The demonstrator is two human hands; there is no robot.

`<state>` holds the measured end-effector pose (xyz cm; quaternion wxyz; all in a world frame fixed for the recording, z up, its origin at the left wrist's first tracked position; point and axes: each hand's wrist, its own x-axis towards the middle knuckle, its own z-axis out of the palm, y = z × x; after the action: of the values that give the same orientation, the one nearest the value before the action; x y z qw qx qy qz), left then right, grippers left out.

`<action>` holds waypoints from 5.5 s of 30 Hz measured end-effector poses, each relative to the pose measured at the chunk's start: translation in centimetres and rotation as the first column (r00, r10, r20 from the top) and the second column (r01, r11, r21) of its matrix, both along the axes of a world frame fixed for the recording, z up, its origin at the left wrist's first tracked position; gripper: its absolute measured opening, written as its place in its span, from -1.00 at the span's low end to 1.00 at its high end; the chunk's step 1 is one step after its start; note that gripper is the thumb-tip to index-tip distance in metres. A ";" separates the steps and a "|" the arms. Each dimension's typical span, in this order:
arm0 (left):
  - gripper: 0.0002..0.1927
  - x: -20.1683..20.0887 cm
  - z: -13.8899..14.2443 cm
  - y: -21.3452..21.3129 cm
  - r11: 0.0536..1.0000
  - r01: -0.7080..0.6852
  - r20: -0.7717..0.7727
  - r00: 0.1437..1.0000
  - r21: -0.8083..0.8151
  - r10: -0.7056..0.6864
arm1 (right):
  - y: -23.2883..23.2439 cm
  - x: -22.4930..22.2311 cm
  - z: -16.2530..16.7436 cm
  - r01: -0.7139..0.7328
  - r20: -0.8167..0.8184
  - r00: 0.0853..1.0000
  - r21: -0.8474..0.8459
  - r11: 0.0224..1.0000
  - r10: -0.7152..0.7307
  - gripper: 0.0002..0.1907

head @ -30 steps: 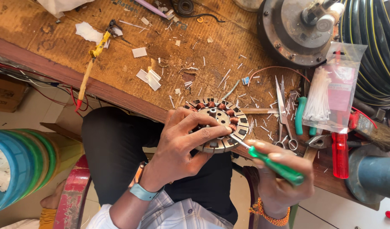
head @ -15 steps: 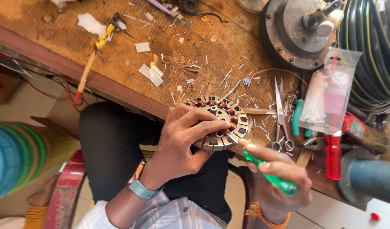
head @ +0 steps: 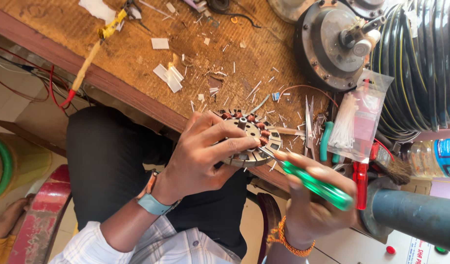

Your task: The person inserts small white insulating pieces into slots of a motor stator, trims them with scissors, and uses a screwdriver to adjust the copper windings. The work is performed at a cluttered workbench with multiple motor parts and tools visible.

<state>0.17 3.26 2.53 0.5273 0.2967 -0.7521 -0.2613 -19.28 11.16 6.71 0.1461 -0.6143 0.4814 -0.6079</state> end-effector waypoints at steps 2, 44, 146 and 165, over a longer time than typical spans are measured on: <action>-0.48 -0.4 -0.1 -1.0 0.998 -0.010 -0.005 1.000 -0.063 0.009 | -0.5 -0.9 0.1 -0.019 0.156 0.987 -0.081 0.996 0.032 -0.67; -0.32 -0.3 1.8 -4.7 0.998 0.048 -0.048 0.998 0.032 -0.046 | -7.4 -0.1 4.2 -0.041 0.418 0.907 0.209 0.977 -0.051 -0.61; -0.64 -1.5 1.9 -6.3 0.992 -0.068 0.063 0.995 -0.103 0.075 | -14.0 -6.5 1.8 0.094 -0.054 0.996 0.623 0.777 -0.077 -0.69; -0.48 0.6 1.4 -7.2 0.982 0.154 0.187 0.974 -0.111 -0.132 | -11.9 -2.9 2.7 -0.221 -0.474 0.794 0.357 0.907 0.380 -0.44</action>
<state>0.72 -3.92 3.95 0.4551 0.2305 -0.8305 -0.2237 -22.17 -0.76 9.37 0.1888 -0.8004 0.4796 -0.3062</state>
